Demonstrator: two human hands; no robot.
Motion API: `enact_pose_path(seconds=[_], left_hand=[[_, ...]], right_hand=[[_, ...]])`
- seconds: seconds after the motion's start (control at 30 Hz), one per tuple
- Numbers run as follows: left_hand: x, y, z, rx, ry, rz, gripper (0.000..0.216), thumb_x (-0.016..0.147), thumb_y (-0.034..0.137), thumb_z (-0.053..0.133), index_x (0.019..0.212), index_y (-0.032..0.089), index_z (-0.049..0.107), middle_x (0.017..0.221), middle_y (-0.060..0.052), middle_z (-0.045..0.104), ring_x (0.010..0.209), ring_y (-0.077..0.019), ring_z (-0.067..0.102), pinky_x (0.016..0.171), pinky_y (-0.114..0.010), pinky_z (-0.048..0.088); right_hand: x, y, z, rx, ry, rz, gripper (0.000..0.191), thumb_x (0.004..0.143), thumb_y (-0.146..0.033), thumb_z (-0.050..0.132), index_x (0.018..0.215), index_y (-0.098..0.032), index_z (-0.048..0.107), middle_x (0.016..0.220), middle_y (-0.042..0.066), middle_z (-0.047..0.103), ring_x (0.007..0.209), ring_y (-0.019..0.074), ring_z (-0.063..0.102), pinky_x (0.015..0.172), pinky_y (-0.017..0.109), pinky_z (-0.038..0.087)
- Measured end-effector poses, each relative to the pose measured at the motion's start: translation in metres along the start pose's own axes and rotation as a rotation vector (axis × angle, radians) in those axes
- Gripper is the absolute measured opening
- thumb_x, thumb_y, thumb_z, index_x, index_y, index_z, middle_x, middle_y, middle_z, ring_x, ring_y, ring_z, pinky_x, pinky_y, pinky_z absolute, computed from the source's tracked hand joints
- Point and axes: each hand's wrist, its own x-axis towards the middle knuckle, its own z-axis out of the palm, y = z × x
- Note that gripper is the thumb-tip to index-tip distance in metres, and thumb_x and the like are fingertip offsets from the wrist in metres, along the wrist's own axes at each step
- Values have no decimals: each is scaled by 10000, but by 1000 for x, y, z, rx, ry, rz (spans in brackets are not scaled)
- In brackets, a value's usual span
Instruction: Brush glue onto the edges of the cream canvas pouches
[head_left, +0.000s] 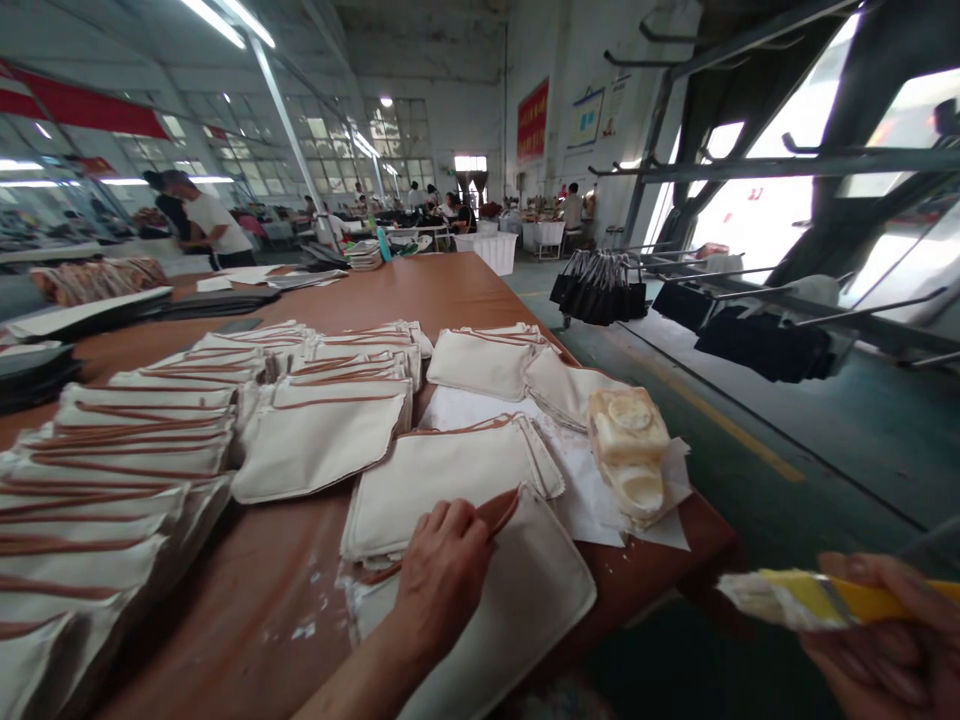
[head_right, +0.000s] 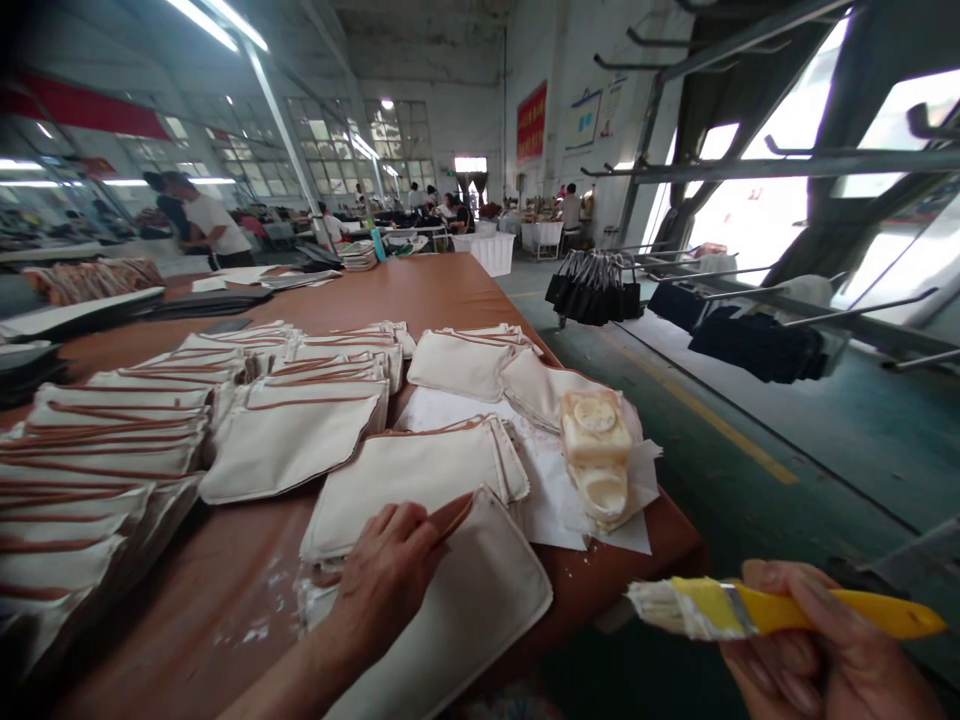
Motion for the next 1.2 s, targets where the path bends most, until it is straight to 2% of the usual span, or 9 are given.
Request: enact_pose_path(seconds=[0.13,0.23,0.37,0.47,0.63,0.77,0.87,1.1,1.2], left_hand=[[36,6,14,-137,-227,-240,180,964,317,603,1098,197,609,1104,-78,624,1026,-269,541,891,-388,429],[59,10,27,-164,-290,-307,241,994,388,522,1054,189,644,1088,-108,642,1043,-306,551,887,-415,425],[71,9,38,-232,-332,-402,160,916,294,593,983,166,662,1019,-131,674,1011,-314,588,825,-380,419],[69,6,39,-368,-393,-447,145,866,307,635,892,175,689,877,-91,687,870,-264,622,729,-319,406],[52,10,31,-703,-461,-443,190,800,351,663,829,167,700,740,-12,653,712,-173,588,622,-240,400],[41,17,20,-864,-422,-451,196,752,340,657,807,152,674,748,-1,620,700,-153,550,618,-229,404],[38,22,11,-912,-380,-443,159,729,317,658,767,162,661,761,1,592,715,-152,534,630,-235,398],[31,31,7,-977,-301,-458,96,714,268,677,721,173,676,807,-1,583,727,-152,554,637,-246,400],[29,34,9,-980,-303,-453,66,724,236,681,750,176,693,810,0,591,746,-154,567,656,-243,410]], right_hand=[[-18,1,18,97,75,91,199,724,-339,812,818,-257,657,473,-58,287,399,93,310,404,234,457],[-25,7,29,135,46,129,297,689,-341,836,709,-200,575,480,-74,276,396,66,269,380,194,415],[-28,19,46,107,-40,105,420,714,-352,825,612,-186,452,507,-70,295,411,63,254,373,187,371],[-27,31,63,52,-125,3,438,766,-348,805,608,-190,428,540,-62,333,447,72,292,403,185,368],[-15,56,86,-142,-260,-206,328,820,-429,786,780,-190,565,584,-57,419,493,86,376,431,187,328],[-7,70,100,-316,-362,-340,328,889,-472,715,814,-179,588,576,-47,443,491,104,409,453,219,358],[-5,73,113,-563,-445,-566,342,954,-482,620,820,-168,621,582,-22,497,495,123,455,471,239,393],[-12,51,119,-721,-337,-844,316,960,-452,603,844,-169,682,642,27,604,578,180,566,576,281,471],[-20,50,117,-767,-407,-909,273,989,-397,576,844,-183,667,649,10,609,561,164,569,587,272,479]])
